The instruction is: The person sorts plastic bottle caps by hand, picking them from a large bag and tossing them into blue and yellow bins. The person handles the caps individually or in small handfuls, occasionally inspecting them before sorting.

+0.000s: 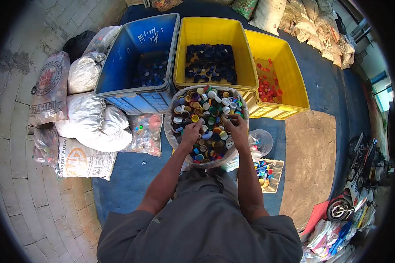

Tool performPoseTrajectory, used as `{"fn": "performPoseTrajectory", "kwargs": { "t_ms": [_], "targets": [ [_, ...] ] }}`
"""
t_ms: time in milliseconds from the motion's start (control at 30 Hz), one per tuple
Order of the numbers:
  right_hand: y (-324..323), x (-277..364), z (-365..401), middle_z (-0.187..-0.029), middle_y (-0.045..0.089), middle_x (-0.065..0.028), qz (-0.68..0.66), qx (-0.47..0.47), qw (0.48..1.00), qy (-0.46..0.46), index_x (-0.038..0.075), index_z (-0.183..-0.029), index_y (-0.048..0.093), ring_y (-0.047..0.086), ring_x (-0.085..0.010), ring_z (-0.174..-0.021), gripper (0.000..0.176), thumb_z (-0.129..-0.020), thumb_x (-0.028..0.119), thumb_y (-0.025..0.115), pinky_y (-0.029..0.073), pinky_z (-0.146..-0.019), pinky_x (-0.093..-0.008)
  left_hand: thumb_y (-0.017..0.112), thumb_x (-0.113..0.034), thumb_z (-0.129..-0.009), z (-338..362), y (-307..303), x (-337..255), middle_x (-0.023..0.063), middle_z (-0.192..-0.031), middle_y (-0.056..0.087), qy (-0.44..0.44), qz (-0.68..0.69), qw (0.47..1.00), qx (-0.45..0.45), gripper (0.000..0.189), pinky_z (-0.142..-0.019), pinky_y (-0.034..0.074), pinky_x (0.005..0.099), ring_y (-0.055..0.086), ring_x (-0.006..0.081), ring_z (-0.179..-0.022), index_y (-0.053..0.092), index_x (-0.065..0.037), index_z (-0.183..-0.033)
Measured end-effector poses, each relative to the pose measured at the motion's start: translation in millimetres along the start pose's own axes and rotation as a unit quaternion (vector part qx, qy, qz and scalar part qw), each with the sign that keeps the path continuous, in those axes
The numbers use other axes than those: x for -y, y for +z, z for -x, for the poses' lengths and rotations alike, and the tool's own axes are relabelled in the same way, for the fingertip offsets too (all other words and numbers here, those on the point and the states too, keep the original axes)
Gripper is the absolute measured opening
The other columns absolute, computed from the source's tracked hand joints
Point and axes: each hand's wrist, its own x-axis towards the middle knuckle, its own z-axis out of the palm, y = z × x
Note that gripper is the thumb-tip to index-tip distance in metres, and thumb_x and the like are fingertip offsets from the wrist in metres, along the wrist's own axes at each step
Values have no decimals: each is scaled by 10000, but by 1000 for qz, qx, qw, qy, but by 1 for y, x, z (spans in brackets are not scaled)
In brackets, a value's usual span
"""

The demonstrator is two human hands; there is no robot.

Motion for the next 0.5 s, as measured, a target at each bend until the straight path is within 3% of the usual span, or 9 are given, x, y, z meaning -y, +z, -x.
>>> {"fn": "performPoseTrajectory", "kwargs": {
  "t_ms": [100, 133, 167, 233, 333, 500],
  "targets": [
    [-12, -5, 11, -900, 604, -83, -298, 51, 952, 44, 21, -1112, 575, 591, -193, -828, 311, -834, 161, 587, 484, -698, -333, 490, -303, -972, -18, 10, 5, 85, -696, 643, 171, -199, 964, -37, 316, -541, 470, 340, 621, 200, -593, 658, -36, -943],
    [-16, -13, 12, -896, 601, -83, -378, 73, 921, 64, 25, -1112, 573, 586, -196, -816, 309, -841, 175, 557, 480, -690, -329, 477, -286, -959, -26, 10, 5, 156, -807, 683, 208, -298, 931, -43, 313, -704, 514, 418, 665, 335, -752, 657, -55, -1069],
    [-20, -19, 14, -891, 597, -84, -455, 96, 882, 83, 29, -1112, 570, 582, -199, -805, 311, -849, 188, 528, 476, -682, -325, 483, -277, -951, -32, 13, 9, 161, -830, 683, 233, -341, 909, -58, 304, -712, 515, 432, 660, 350, -780, 656, -58, -1069],
    [-21, -16, 24, -902, 589, -96, -491, 74, 862, 104, 40, -1082, 565, 568, -211, -797, 308, -853, 221, 469, 471, -675, -347, 494, -260, -935, -34, 21, 5, 172, -877, 684, 283, -423, 856, -90, 286, -729, 517, 460, 648, 378, -835, 654, -63, -1068],
    [-22, -17, 36, -911, 573, -76, -499, 57, 857, 114, 64, -997, 580, 556, -203, -793, 234, -854, 221, 482, 459, -669, -352, 561, -264, -893, -26, 37, -10, 178, -897, 680, 243, -504, 823, -99, 290, -748, 514, 474, 651, 367, -867, 659, -76, -1090],
    [-21, -35, 36, -878, 551, -47, -469, 55, 874, 111, 82, -989, 568, 525, -186, -749, 196, -891, 239, 502, 429, -629, -316, 622, -256, -861, -27, 51, -8, 159, -973, 673, 243, -523, 805, -138, 299, -751, 518, 477, 649, 358, -892, 663, -93, -1109]
  ]
}}
